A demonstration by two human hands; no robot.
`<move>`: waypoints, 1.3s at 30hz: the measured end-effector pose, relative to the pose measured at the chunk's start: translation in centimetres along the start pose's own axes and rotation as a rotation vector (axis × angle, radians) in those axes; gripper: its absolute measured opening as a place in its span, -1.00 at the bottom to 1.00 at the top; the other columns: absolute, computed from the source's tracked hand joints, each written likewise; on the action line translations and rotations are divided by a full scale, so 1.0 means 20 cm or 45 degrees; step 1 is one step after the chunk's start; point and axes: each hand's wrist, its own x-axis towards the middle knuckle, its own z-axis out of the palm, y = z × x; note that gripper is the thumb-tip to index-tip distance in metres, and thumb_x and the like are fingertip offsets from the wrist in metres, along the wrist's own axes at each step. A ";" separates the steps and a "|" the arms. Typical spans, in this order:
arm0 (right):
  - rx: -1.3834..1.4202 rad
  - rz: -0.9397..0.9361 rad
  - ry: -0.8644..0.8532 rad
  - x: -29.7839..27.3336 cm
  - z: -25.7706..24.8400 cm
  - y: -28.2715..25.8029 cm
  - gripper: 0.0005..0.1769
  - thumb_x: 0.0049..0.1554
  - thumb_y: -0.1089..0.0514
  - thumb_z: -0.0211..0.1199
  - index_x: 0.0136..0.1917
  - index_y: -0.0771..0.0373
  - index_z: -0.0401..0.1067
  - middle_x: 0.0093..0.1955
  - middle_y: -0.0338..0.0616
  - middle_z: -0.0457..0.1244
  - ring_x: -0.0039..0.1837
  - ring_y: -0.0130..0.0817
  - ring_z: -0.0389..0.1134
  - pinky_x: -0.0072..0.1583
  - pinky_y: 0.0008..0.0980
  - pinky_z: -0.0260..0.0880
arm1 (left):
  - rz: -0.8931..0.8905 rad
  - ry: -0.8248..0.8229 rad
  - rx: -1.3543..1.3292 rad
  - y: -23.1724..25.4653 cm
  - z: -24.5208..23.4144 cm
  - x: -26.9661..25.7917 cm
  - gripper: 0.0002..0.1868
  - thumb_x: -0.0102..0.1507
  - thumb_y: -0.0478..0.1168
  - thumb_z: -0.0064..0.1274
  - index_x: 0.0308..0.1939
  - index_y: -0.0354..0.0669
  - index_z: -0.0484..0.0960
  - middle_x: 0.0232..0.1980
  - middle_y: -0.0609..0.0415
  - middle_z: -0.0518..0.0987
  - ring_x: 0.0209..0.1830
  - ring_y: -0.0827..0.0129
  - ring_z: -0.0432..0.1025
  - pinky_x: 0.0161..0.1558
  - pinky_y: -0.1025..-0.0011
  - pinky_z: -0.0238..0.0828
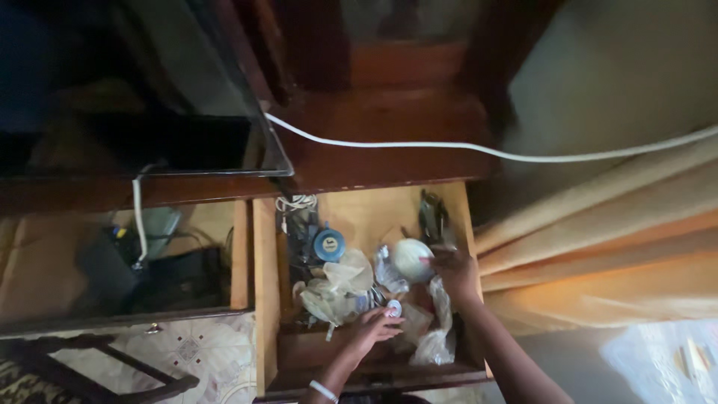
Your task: The person organizes small hardware items on a wooden table, sorting them into a plastic bag and a drawer. They handle various metal and plastic parts, a white bowl, and a green snack packet, moving items between the table surface and a drawer.
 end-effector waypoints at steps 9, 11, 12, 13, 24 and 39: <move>-0.836 0.193 -0.221 0.56 0.35 0.38 -0.39 -0.05 -0.30 0.47 -0.08 0.30 0.59 -0.14 0.13 0.44 0.00 0.04 0.48 0.12 -0.07 0.46 | 0.111 0.199 -0.068 0.00 -0.15 -0.27 -0.46 0.36 0.15 -0.09 0.24 -0.14 0.52 0.13 -0.05 0.72 0.00 0.24 0.65 0.09 0.29 0.52; -0.828 -0.013 -0.117 0.55 0.36 0.40 -0.48 -0.07 -0.21 0.42 -0.02 0.22 0.59 -0.10 0.15 0.41 0.02 0.15 0.43 0.12 0.01 0.43 | 0.131 0.237 -0.084 0.01 -0.18 -0.32 -0.46 0.35 0.14 -0.09 0.25 -0.14 0.51 0.13 -0.04 0.72 -0.01 0.26 0.65 0.08 0.31 0.52; -0.874 -0.029 -0.126 0.56 0.35 0.40 -0.53 0.02 -0.18 0.35 -0.02 0.24 0.59 -0.06 0.16 0.41 0.06 0.14 0.44 0.19 0.01 0.42 | 0.140 0.274 -0.076 0.01 -0.20 -0.35 -0.46 0.35 0.14 -0.08 0.25 -0.13 0.52 0.13 -0.03 0.72 -0.01 0.27 0.66 0.08 0.32 0.53; -0.920 -0.043 -0.134 0.56 0.34 0.40 -0.57 0.12 -0.15 0.27 -0.01 0.25 0.59 -0.01 0.17 0.42 0.10 0.13 0.44 0.26 0.01 0.40 | 0.146 0.311 -0.068 0.01 -0.21 -0.38 -0.46 0.34 0.14 -0.08 0.25 -0.13 0.52 0.13 -0.02 0.72 -0.01 0.28 0.66 0.08 0.33 0.53; -1.486 -0.355 -0.023 0.62 0.21 0.27 -0.36 0.20 0.13 0.07 0.53 0.32 0.24 0.53 0.26 0.08 0.52 0.24 0.07 0.49 0.07 0.11 | 0.277 0.467 -0.163 0.03 -0.19 -0.60 -0.42 0.34 0.16 -0.10 0.21 -0.23 0.53 0.10 -0.08 0.74 -0.06 0.28 0.67 0.04 0.37 0.55; -1.627 -0.767 -0.094 0.06 0.26 -0.23 -0.63 0.15 -0.09 0.22 0.12 0.15 0.51 0.18 -0.06 0.38 0.31 -0.16 0.41 0.37 -0.17 0.40 | 0.621 1.163 -0.633 -0.41 -0.28 -1.60 -0.53 0.34 0.05 -0.10 0.11 -0.22 0.62 -0.01 -0.07 0.77 -0.13 0.21 0.67 -0.03 0.33 0.55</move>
